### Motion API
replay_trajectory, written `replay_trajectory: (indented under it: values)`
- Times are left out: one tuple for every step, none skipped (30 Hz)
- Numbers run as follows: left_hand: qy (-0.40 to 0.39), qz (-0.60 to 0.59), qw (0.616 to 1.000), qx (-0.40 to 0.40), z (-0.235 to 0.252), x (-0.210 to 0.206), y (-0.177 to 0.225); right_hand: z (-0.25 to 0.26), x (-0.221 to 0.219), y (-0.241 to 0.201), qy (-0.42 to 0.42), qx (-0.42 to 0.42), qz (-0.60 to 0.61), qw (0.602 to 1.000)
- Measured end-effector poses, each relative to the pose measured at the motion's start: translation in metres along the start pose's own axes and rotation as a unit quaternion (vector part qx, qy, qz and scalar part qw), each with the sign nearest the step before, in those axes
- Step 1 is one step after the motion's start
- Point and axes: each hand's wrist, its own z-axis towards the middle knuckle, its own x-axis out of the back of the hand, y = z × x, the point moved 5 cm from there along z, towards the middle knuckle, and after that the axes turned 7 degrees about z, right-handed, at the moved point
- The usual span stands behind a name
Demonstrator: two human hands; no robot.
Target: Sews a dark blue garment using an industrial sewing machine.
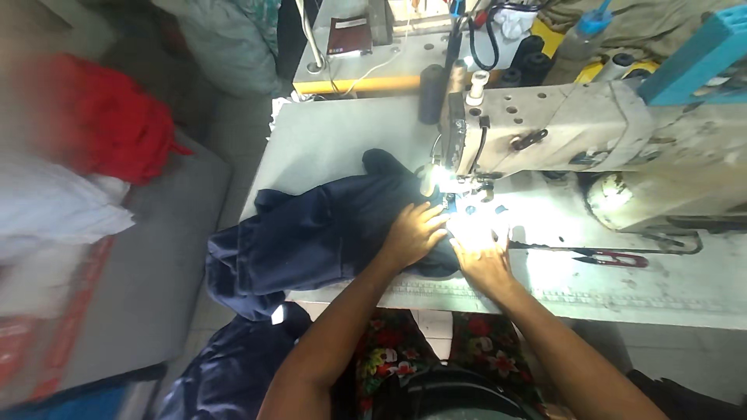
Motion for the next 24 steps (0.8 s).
replay_trajectory:
  values:
    - [0.000,0.000,1.000,-0.001,0.000,0.000,0.000,0.000,0.000,0.000,-0.001,-0.002,-0.001,1.000]
    - [0.001,0.001,1.000,-0.003,0.000,0.000,0.000,0.001,0.000,0.000,-0.003,-0.004,-0.002,1.000]
    - [0.000,0.001,1.000,-0.003,0.001,0.000,-0.001,0.001,0.000,0.000,-0.006,-0.005,-0.002,1.000]
    - [0.000,0.000,1.000,-0.002,0.001,0.000,-0.001,0.001,0.000,0.000,-0.008,-0.008,0.001,1.000]
    - [0.000,-0.001,1.000,0.000,0.001,0.000,0.000,0.001,0.000,0.000,-0.008,-0.012,0.003,1.000]
    - [-0.001,-0.003,1.000,0.002,0.001,0.000,0.000,0.001,0.000,0.000,-0.005,-0.013,0.005,1.000]
    - [-0.003,-0.004,1.000,0.005,0.001,0.000,0.000,0.000,-0.001,0.000,0.000,-0.012,0.008,1.000]
    - [-0.004,-0.005,1.000,0.006,0.001,0.000,-0.001,0.000,-0.001,0.000,0.004,-0.010,0.009,1.000]
    - [-0.005,-0.004,1.000,0.006,0.001,0.000,-0.001,0.000,-0.001,0.000,0.007,-0.009,0.007,1.000]
    - [-0.003,-0.001,1.000,0.006,0.001,0.001,0.000,0.000,-0.001,0.000,0.006,-0.009,0.006,1.000]
    - [-0.004,0.002,1.000,0.006,0.001,0.002,0.001,0.000,-0.001,0.000,0.008,-0.006,0.003,1.000]
    - [-0.009,0.003,1.000,0.007,0.002,0.003,0.002,0.000,-0.001,0.000,0.006,-0.005,0.004,1.000]
    - [-0.012,0.004,1.000,0.007,0.002,0.004,0.003,0.000,-0.002,0.001,0.003,-0.004,0.006,1.000]
    - [-0.011,0.006,1.000,0.005,0.001,0.004,0.004,-0.001,-0.002,0.002,0.001,-0.004,0.012,1.000]
    - [-0.007,0.005,1.000,0.004,0.001,0.003,0.004,-0.001,-0.002,0.003,-0.001,-0.003,0.022,1.000]
    - [-0.004,0.004,1.000,0.004,0.002,0.004,0.004,-0.002,0.000,0.003,-0.008,0.000,0.033,0.999]
    - [-0.001,0.005,1.000,0.002,0.002,0.004,0.003,-0.002,0.002,0.004,-0.017,0.001,0.045,0.999]
    - [-0.002,0.002,1.000,0.003,0.002,0.004,0.003,-0.004,0.007,0.006,-0.021,0.004,0.059,0.998]
    - [-0.005,-0.001,1.000,0.004,0.002,0.004,0.003,-0.008,0.013,0.008,-0.014,0.003,0.069,0.998]
    - [-0.008,-0.005,1.000,0.005,0.002,0.003,0.003,-0.012,0.023,0.013,0.002,0.001,0.072,0.997]
    - [-0.010,-0.008,1.000,0.005,0.002,0.003,0.003,-0.017,0.034,0.019,0.022,-0.009,0.073,0.997]
    - [-0.012,-0.010,1.000,0.006,0.002,0.003,0.003,-0.025,0.048,0.030,0.042,-0.027,0.073,0.996]
    - [-0.013,-0.011,1.000,0.005,0.002,0.002,0.003,-0.033,0.063,0.044,0.059,-0.050,0.065,0.995]
    - [-0.014,-0.010,1.000,0.005,0.001,0.002,0.002,-0.042,0.079,0.061,0.082,-0.073,0.047,0.993]
